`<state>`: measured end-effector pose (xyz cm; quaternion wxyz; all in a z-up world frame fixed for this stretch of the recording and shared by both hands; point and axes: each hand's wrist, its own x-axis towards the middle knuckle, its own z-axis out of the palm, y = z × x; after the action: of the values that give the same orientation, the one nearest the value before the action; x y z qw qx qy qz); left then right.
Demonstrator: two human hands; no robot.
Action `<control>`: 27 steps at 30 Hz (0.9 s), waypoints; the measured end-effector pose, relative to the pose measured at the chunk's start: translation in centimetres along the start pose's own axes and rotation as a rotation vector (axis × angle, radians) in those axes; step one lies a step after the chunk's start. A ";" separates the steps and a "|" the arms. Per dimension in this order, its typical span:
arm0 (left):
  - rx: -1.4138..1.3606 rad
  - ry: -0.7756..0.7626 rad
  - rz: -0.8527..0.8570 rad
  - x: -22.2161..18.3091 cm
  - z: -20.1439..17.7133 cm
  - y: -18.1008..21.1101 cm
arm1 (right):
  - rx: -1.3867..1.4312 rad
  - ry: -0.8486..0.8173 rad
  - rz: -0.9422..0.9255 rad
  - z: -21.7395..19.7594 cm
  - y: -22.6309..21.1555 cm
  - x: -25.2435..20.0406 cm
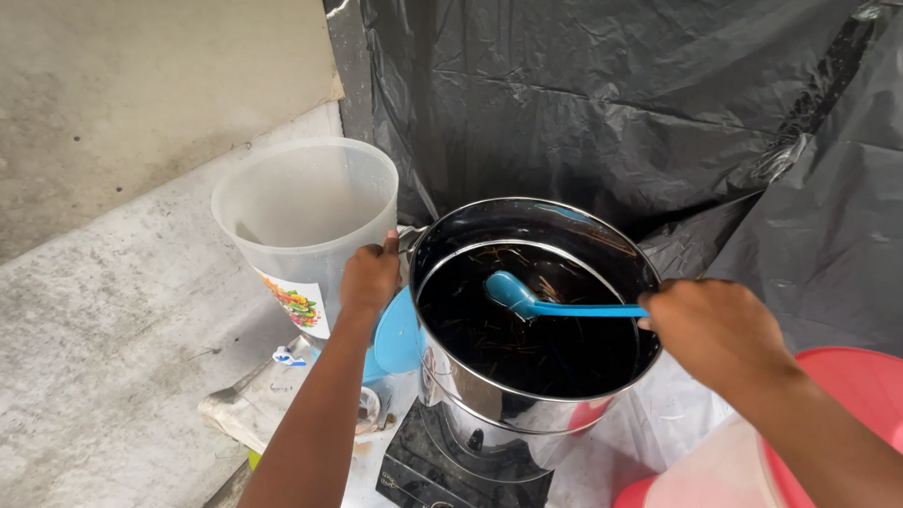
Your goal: Filtering liquid into a dispenser and then ladling it into a pot with tea leaves to brew tea
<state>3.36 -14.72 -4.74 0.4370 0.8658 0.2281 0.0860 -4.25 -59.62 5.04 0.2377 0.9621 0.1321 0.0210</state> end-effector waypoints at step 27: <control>-0.585 -0.098 -0.131 2.2 2.4 -0.3 | -0.112 0.741 -0.318 1.7 -3.2 -2.0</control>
<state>6.01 -15.21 -6.52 0.6827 0.6899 0.2276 0.0779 -6.74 -58.19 2.09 0.2262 0.8427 0.3545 0.3363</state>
